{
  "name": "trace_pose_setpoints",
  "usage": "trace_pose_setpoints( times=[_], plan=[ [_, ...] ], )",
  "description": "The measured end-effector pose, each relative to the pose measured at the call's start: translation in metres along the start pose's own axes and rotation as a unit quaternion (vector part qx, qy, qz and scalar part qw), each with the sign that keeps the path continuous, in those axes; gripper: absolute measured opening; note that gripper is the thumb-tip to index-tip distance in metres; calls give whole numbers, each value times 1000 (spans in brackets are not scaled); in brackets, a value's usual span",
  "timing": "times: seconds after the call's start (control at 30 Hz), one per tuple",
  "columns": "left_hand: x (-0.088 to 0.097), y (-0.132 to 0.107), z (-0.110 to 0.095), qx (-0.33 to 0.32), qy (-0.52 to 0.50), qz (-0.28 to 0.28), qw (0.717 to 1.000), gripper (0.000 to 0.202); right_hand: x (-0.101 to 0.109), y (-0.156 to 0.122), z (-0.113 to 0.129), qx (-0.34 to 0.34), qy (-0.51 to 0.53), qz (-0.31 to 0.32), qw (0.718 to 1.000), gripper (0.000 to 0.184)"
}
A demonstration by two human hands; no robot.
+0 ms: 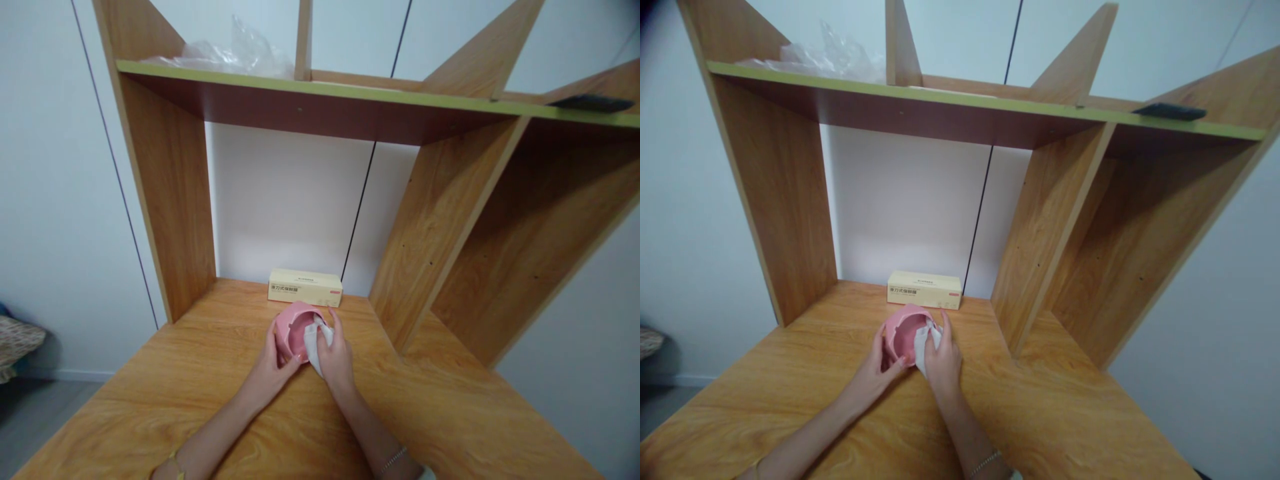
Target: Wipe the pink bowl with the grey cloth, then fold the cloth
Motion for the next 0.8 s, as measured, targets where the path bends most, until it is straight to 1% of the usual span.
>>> trace_pose_setpoints(
  times=[0.07, 0.17, 0.23, 0.33, 0.4, 0.47, 0.57, 0.7, 0.8],
  plan=[
    [-2, 0, 1, 11, -7, 16, 1000, 73, 0, 0, 1, 7, 19, -5, 1000, 54],
    [3, 1, 6, 28, 7, -16, 999, 70, 1, 0, 4, 9, 25, -7, 1000, 54],
    [6, 2, 8, 23, 7, -36, 999, 65, 4, -1, 7, 3, 9, -16, 1000, 53],
    [8, 3, 7, 11, -19, -51, 998, 60, 11, -3, 13, 3, -14, -54, 998, 51],
    [8, 4, 5, 2, -32, -62, 998, 59, 16, -5, 15, 12, -12, -87, 996, 51],
    [9, 3, 2, -11, -32, -73, 997, 60, 18, -5, 17, 19, -5, -103, 994, 51],
    [10, 4, 2, -28, -22, -79, 996, 61, 15, -3, 15, 5, -22, -84, 996, 53],
    [14, 4, 4, -46, -6, -77, 996, 63, 6, 0, 10, -35, -63, -16, 997, 61],
    [14, 3, 2, -66, 3, -72, 995, 65, 0, 0, 8, -34, -46, 14, 998, 60]
  ],
)
Point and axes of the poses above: each hand's wrist, its own y-axis towards the middle knuckle, its own x-axis out of the back of the hand, z = x × y, the point moved 5 cm from there along y, towards the middle knuckle, and after that the axes turned 7 degrees about -y, right-handed, at the moved point
